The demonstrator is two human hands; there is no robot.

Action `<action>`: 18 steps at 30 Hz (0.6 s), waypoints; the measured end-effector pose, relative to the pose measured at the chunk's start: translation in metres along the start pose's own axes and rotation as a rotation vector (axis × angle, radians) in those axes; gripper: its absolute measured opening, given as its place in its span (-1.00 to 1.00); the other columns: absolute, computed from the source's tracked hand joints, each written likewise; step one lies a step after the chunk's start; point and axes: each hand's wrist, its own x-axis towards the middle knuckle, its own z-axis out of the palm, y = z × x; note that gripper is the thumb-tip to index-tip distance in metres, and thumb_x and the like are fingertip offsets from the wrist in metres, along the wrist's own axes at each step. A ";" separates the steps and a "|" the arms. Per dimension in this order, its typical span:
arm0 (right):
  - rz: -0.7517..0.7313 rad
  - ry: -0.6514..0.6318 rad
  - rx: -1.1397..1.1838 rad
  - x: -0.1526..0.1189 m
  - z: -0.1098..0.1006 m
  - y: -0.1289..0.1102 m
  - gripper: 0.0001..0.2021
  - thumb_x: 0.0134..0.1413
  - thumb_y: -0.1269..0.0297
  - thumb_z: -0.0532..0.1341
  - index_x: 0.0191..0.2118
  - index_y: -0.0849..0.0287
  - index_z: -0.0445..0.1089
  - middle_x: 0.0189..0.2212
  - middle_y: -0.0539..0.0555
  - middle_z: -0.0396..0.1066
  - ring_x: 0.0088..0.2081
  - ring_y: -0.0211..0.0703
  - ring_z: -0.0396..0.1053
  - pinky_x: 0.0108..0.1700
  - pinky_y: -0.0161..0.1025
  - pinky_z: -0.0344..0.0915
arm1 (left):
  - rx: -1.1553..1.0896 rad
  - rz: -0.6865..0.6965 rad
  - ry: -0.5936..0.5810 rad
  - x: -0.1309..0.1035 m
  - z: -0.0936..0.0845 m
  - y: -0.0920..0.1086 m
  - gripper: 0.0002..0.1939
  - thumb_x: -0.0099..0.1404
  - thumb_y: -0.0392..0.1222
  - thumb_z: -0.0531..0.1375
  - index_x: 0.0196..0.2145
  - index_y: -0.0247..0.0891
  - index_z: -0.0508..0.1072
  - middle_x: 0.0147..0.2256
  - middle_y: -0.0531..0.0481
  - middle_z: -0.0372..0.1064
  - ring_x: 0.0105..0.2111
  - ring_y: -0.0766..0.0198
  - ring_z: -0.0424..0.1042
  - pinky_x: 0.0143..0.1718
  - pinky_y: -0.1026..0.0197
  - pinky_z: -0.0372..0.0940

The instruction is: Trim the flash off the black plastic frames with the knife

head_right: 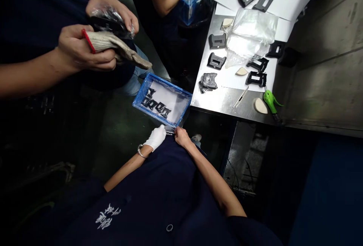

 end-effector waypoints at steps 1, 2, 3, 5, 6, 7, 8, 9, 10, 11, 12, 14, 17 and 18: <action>0.035 0.019 -0.018 0.004 0.001 0.001 -0.78 -0.05 0.62 0.19 -0.37 0.12 0.28 -0.42 0.05 0.39 -0.37 -0.14 0.36 -0.32 -0.25 0.18 | 0.003 -0.022 -0.010 0.003 -0.001 0.001 -0.71 0.42 -0.01 0.25 -0.13 -0.33 0.50 -0.15 -0.10 0.51 -0.11 0.16 0.51 0.02 -0.01 0.40; 0.068 0.033 -0.034 0.007 0.003 0.002 -0.78 -0.03 0.61 0.20 -0.37 0.11 0.26 -0.43 0.07 0.39 -0.39 -0.11 0.37 -0.34 -0.24 0.17 | 0.001 -0.042 -0.026 0.006 -0.002 0.001 -0.70 0.41 0.00 0.25 -0.12 -0.33 0.50 -0.13 -0.10 0.51 -0.09 0.16 0.51 0.03 -0.01 0.40; 0.095 0.042 -0.046 0.010 0.005 0.002 -0.78 -0.01 0.59 0.22 -0.37 0.11 0.25 -0.44 0.09 0.38 -0.41 -0.09 0.37 -0.36 -0.22 0.16 | -0.004 -0.060 -0.045 0.009 -0.003 0.001 -0.70 0.41 0.00 0.26 -0.12 -0.32 0.51 -0.11 -0.10 0.51 -0.08 0.15 0.51 0.03 -0.01 0.41; 0.121 0.053 -0.059 0.016 0.007 0.000 -0.78 0.02 0.54 0.26 -0.37 0.09 0.22 -0.47 0.09 0.37 -0.45 -0.06 0.37 -0.39 -0.21 0.14 | -0.028 -0.088 -0.085 0.015 -0.003 0.002 -0.71 0.41 -0.02 0.26 -0.11 -0.32 0.51 -0.10 -0.10 0.50 -0.08 0.16 0.51 0.01 0.00 0.44; 0.118 0.057 -0.061 0.018 0.009 -0.002 -0.77 0.03 0.53 0.27 -0.37 0.08 0.22 -0.48 0.08 0.37 -0.45 -0.06 0.37 -0.39 -0.21 0.13 | -0.049 -0.100 -0.104 0.018 -0.003 0.003 -0.72 0.42 -0.03 0.25 -0.09 -0.32 0.50 -0.09 -0.10 0.50 -0.09 0.17 0.51 -0.01 0.00 0.45; 0.106 0.060 -0.059 0.021 0.010 -0.004 -0.77 0.04 0.51 0.28 -0.36 0.08 0.22 -0.49 0.07 0.37 -0.46 -0.06 0.37 -0.39 -0.21 0.13 | -0.077 -0.110 -0.122 0.020 -0.001 0.004 -0.71 0.43 -0.04 0.25 -0.07 -0.32 0.50 -0.09 -0.10 0.49 -0.11 0.18 0.51 -0.04 0.02 0.47; 0.087 0.063 -0.057 0.024 0.011 -0.007 -0.77 0.04 0.50 0.28 -0.35 0.08 0.22 -0.49 0.06 0.37 -0.45 -0.07 0.37 -0.38 -0.22 0.13 | -0.113 -0.118 -0.137 0.023 0.000 0.005 -0.71 0.43 -0.04 0.24 -0.05 -0.32 0.49 -0.09 -0.10 0.49 -0.13 0.19 0.51 -0.07 0.04 0.48; 0.065 0.068 -0.056 0.026 0.013 -0.010 -0.78 0.05 0.50 0.28 -0.34 0.08 0.22 -0.48 0.05 0.37 -0.44 -0.07 0.37 -0.37 -0.22 0.13 | -0.154 -0.123 -0.149 0.026 0.001 0.007 -0.70 0.44 -0.04 0.23 -0.03 -0.32 0.48 -0.08 -0.10 0.48 -0.15 0.20 0.51 -0.09 0.05 0.49; 0.042 0.075 -0.055 0.029 0.014 -0.012 -0.79 0.06 0.50 0.27 -0.32 0.09 0.23 -0.47 0.05 0.38 -0.42 -0.09 0.37 -0.36 -0.23 0.13 | -0.199 -0.126 -0.159 0.029 0.002 0.007 -0.70 0.45 -0.04 0.22 -0.01 -0.31 0.47 -0.08 -0.10 0.48 -0.16 0.21 0.51 -0.12 0.07 0.49; 0.020 0.084 -0.056 0.032 0.016 -0.014 -0.81 0.07 0.50 0.25 -0.30 0.10 0.23 -0.44 0.05 0.39 -0.41 -0.10 0.37 -0.34 -0.24 0.13 | -0.248 -0.125 -0.171 0.033 0.002 0.008 -0.70 0.45 -0.04 0.22 0.00 -0.31 0.47 -0.08 -0.10 0.47 -0.17 0.22 0.51 -0.13 0.08 0.50; -0.002 0.094 -0.058 0.034 0.017 -0.016 -0.82 0.09 0.51 0.23 -0.28 0.10 0.24 -0.41 0.05 0.40 -0.38 -0.11 0.37 -0.32 -0.25 0.13 | -0.297 -0.122 -0.187 0.038 0.001 0.008 -0.69 0.46 -0.04 0.21 0.00 -0.31 0.46 -0.09 -0.10 0.47 -0.18 0.22 0.51 -0.15 0.10 0.50; -0.051 0.104 -0.062 0.040 0.022 -0.017 -0.83 0.09 0.53 0.18 -0.25 0.12 0.25 -0.34 0.07 0.41 -0.33 -0.13 0.37 -0.28 -0.26 0.15 | -0.386 -0.113 -0.226 0.048 -0.001 0.006 -0.68 0.46 -0.02 0.20 -0.01 -0.32 0.46 -0.12 -0.09 0.48 -0.21 0.24 0.51 -0.19 0.12 0.50; -0.129 0.085 -0.066 0.050 0.031 -0.015 -0.80 0.08 0.57 0.15 -0.24 0.12 0.26 -0.27 0.07 0.42 -0.25 -0.15 0.37 -0.22 -0.28 0.19 | -0.478 -0.077 -0.245 0.068 0.000 0.002 -0.67 0.46 0.00 0.20 -0.03 -0.34 0.46 -0.18 -0.07 0.47 -0.27 0.28 0.50 -0.25 0.15 0.50; -0.148 0.074 -0.067 0.054 0.035 -0.014 -0.80 0.08 0.57 0.15 -0.23 0.12 0.27 -0.25 0.07 0.41 -0.24 -0.15 0.37 -0.20 -0.28 0.20 | -0.501 -0.047 -0.228 0.076 0.003 0.001 -0.68 0.46 -0.01 0.20 -0.03 -0.34 0.46 -0.17 -0.07 0.47 -0.28 0.28 0.50 -0.25 0.16 0.49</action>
